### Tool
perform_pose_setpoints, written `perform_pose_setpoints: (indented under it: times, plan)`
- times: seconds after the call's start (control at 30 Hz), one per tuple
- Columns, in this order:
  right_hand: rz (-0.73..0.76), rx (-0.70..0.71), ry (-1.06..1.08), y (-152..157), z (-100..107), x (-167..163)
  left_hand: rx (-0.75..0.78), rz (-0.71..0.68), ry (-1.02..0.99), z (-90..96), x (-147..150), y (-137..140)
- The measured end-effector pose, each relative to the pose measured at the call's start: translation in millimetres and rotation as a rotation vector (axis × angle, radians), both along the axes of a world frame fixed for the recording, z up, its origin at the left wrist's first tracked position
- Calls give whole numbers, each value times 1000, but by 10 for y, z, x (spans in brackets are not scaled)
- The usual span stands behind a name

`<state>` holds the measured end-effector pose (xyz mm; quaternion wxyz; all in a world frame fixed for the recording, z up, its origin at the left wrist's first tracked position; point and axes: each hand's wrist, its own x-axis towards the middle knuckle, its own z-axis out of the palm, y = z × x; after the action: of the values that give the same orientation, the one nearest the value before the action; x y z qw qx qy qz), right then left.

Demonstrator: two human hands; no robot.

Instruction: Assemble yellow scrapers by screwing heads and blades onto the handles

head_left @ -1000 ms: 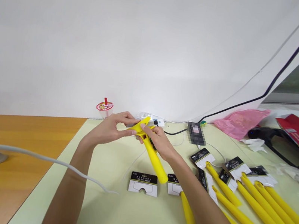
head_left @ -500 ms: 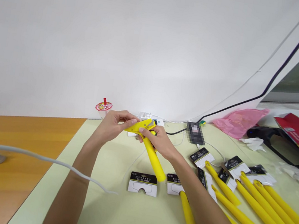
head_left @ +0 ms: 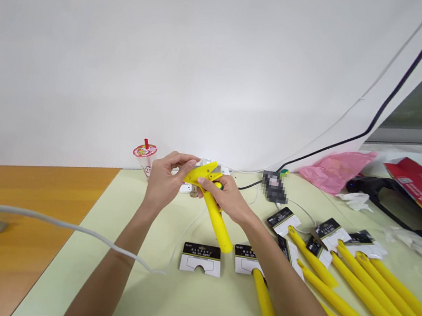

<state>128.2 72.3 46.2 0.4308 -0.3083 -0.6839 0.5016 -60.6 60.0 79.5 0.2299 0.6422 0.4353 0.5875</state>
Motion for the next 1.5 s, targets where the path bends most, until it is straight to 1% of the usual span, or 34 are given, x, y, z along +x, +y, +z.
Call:
perform_pose_setpoints:
  times: [0.17,0.37,0.43,0.53,0.6,0.8,1.03,1.27,1.43,1.5]
  plan:
    - [-8,26,33,-20,0,-23,50,3,11,-49,98,-16]
    - [-6,6,38,-21,8,-16,104,61,-49,-42,130,-38]
    - [0,2,40,-23,13,-11,98,42,-54,-28,113,-41]
    - [24,-1,55,-32,25,-4,36,-44,-51,-12,81,-34]
    - [37,-11,62,-41,37,1,2,-74,-56,-6,67,-28]
    - [44,-13,34,-50,65,17,59,-22,-142,-3,80,-34]
    - [50,18,34,-28,43,29,27,-81,-55,-12,28,-6]
    - [40,-47,79,-69,89,29,15,-133,-69,1,-3,-6]
    - [25,-40,62,-73,93,27,-43,-214,55,77,-73,-53]
    - [29,-27,52,-69,84,28,-46,-212,118,113,-108,-79]
